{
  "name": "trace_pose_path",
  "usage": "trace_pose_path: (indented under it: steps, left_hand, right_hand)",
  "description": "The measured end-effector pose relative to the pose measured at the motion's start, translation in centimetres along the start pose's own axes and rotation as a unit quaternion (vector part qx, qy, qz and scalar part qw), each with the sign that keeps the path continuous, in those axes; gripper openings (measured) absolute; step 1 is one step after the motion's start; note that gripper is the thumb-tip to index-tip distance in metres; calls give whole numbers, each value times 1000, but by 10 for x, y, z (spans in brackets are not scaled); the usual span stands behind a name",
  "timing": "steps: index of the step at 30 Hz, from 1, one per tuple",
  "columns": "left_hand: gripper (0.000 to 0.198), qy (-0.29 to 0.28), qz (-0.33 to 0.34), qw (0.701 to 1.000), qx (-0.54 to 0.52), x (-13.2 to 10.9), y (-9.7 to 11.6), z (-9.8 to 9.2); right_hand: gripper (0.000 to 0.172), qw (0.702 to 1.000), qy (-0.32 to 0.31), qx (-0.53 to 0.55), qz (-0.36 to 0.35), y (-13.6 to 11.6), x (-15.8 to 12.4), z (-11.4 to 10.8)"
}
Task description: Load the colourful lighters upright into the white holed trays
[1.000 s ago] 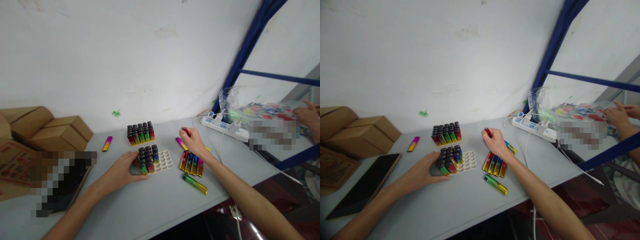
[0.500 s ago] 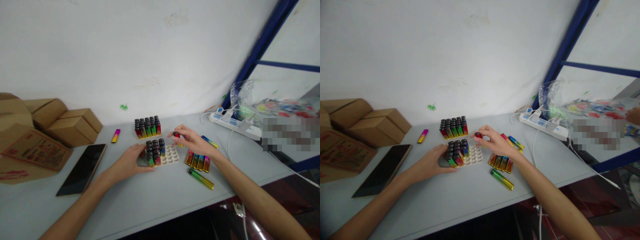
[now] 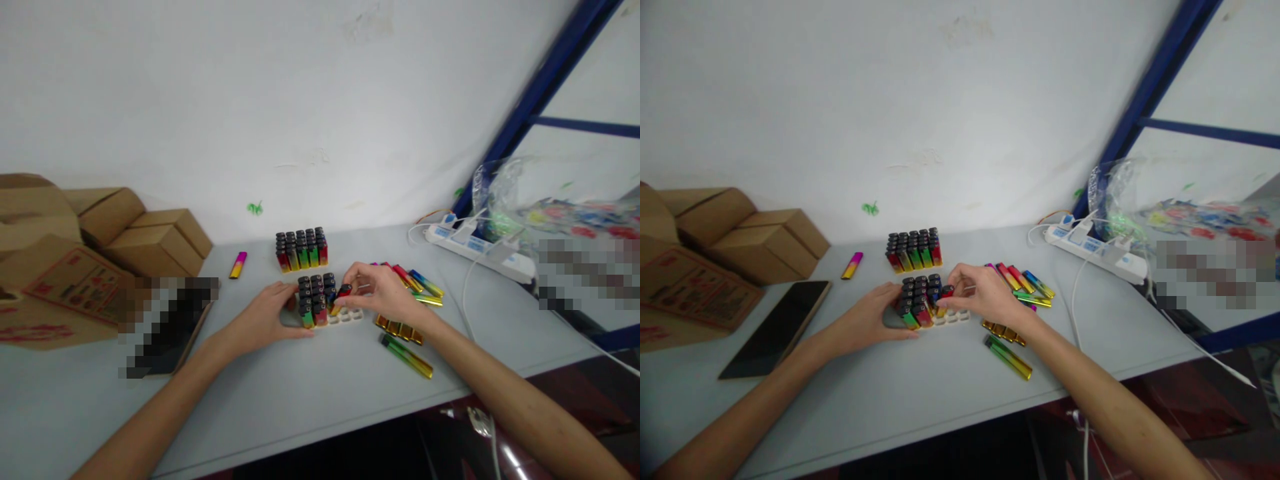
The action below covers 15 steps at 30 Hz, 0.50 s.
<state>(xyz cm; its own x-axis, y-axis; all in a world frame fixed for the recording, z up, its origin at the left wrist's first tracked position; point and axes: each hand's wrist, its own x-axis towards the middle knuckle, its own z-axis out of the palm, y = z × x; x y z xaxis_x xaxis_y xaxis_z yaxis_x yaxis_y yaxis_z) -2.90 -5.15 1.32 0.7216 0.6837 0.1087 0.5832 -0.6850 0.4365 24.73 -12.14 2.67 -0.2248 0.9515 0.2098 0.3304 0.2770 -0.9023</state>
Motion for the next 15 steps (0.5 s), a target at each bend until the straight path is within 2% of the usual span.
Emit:
trace_pose_path:
  steps: [7, 15]
  left_hand:
    - [59, -6, 9, 1000, -4, 0, -1, 0]
    - [58, -7, 2, 1000, -2, 1, -2, 1]
  right_hand:
    - [35, 993, 13, -106, -49, -6, 1, 1]
    - [38, 986, -4, -134, -97, 0, 3, 13]
